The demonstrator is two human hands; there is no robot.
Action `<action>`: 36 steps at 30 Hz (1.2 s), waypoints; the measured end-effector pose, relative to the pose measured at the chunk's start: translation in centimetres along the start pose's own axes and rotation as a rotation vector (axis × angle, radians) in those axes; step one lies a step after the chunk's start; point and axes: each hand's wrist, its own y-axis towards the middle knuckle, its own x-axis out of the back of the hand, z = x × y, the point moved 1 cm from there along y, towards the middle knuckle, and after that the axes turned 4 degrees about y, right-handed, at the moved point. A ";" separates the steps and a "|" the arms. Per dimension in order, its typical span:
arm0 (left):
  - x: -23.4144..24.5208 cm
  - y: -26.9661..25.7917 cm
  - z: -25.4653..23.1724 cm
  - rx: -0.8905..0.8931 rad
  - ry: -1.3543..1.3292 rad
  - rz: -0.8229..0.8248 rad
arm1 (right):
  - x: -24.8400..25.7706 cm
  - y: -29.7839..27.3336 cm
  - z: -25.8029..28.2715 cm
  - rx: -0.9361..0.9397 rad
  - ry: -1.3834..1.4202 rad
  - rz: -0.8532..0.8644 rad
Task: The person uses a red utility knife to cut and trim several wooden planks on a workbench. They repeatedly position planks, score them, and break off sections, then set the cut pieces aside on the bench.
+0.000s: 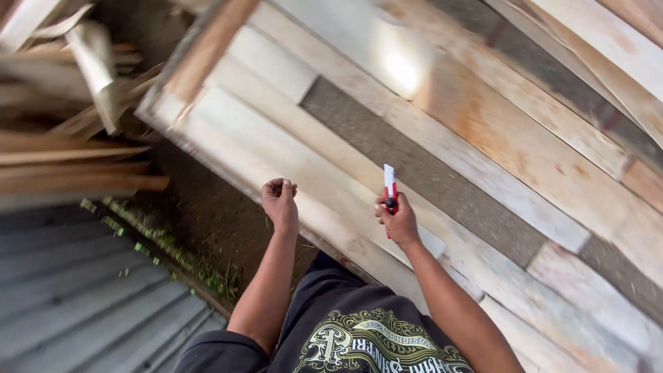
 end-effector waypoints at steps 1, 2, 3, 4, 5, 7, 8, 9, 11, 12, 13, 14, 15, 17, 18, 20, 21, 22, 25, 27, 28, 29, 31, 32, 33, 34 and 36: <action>2.1 0.8 0.9 -0.010 -0.011 -0.042 | 0.0 0.4 -0.1 0.005 -0.008 0.043; 4.3 1.5 2.0 -0.031 0.037 -0.212 | 0.1 0.9 -0.2 0.037 -0.155 0.050; 6.2 1.7 3.3 -0.043 0.092 -0.368 | 0.8 0.9 -0.6 0.066 -0.300 0.040; 7.5 1.2 3.5 -0.044 0.088 -0.396 | 0.5 1.0 -0.1 0.069 -0.305 0.067; 8.4 0.6 3.7 -0.089 0.203 -0.467 | 0.5 0.9 0.4 0.117 -0.479 0.053; 9.3 -0.4 4.1 -0.135 0.318 -0.538 | 1.1 1.0 -0.5 0.170 -0.649 0.038; 9.3 -0.8 4.4 -0.073 0.220 -0.463 | 1.7 1.1 -1.9 0.274 -0.718 0.051; 8.9 -1.0 4.7 -0.013 0.121 -0.378 | 2.5 1.3 -3.1 0.378 -0.785 0.054; 7.1 -2.7 3.7 0.051 0.087 -0.286 | 2.7 1.0 -3.9 0.368 -0.858 0.062; 6.2 -3.6 3.4 0.119 0.055 -0.202 | 2.8 0.7 -4.4 0.355 -0.934 0.080; 5.2 -3.9 3.0 0.121 0.058 -0.194 | 3.3 0.4 -4.1 0.349 -0.933 0.073; 4.1 -4.3 2.7 0.175 0.033 -0.123 | 3.6 0.1 -4.0 0.297 -1.002 0.080; 3.4 -4.7 2.5 0.233 0.011 -0.055 | 3.8 -0.5 -4.0 0.238 -1.070 0.094; 2.3 -4.1 2.9 0.285 0.025 0.002 | 4.3 -0.1 -4.3 0.184 -1.093 0.089; 1.7 -3.8 3.0 0.332 0.032 0.054 | 4.5 0.2 -4.4 0.139 -1.115 0.088; 0.8 -2.8 2.7 0.391 0.049 0.102 | 4.7 0.0 -3.6 0.114 -1.133 0.089; 0.3 -2.5 2.7 0.462 0.069 0.138 | 4.9 -0.3 -3.4 0.081 -1.158 0.103; 0.1 -0.9 3.7 0.460 0.076 0.161 | 4.7 0.0 -3.2 0.073 -1.152 0.080; -0.5 2.1 5.1 0.486 0.039 0.127 | 4.7 0.4 -3.4 0.027 -1.149 0.049; -1.0 2.7 2.6 0.539 0.021 0.112 | 4.4 1.3 -4.0 0.030 -1.033 0.088; -0.9 3.3 2.7 0.542 0.028 0.128 | 4.1 1.1 -3.6 0.021 -1.030 0.071; -1.0 4.1 2.6 0.542 0.074 0.181 | 3.7 1.1 -3.1 0.046 -0.992 0.051; -1.3 5.5 2.9 0.542 0.130 0.245 | 2.9 1.3 -2.3 0.064 -0.950 0.020; -1.7 6.0 3.4 0.529 0.117 0.285 | 2.6 1.5 -1.9 0.065 -0.959 0.003; -2.0 6.4 4.0 0.515 0.106 0.326 | 2.2 1.6 -1.7 0.064 -0.966 -0.015; -3.1 6.4 3.2 0.517 0.117 0.338 | 2.0 1.8 -0.2 0.054 -0.959 -0.026; -4.5 5.7 1.9 0.492 0.034 0.487 | 1.7 1.4 2.5 0.108 -1.105 -0.139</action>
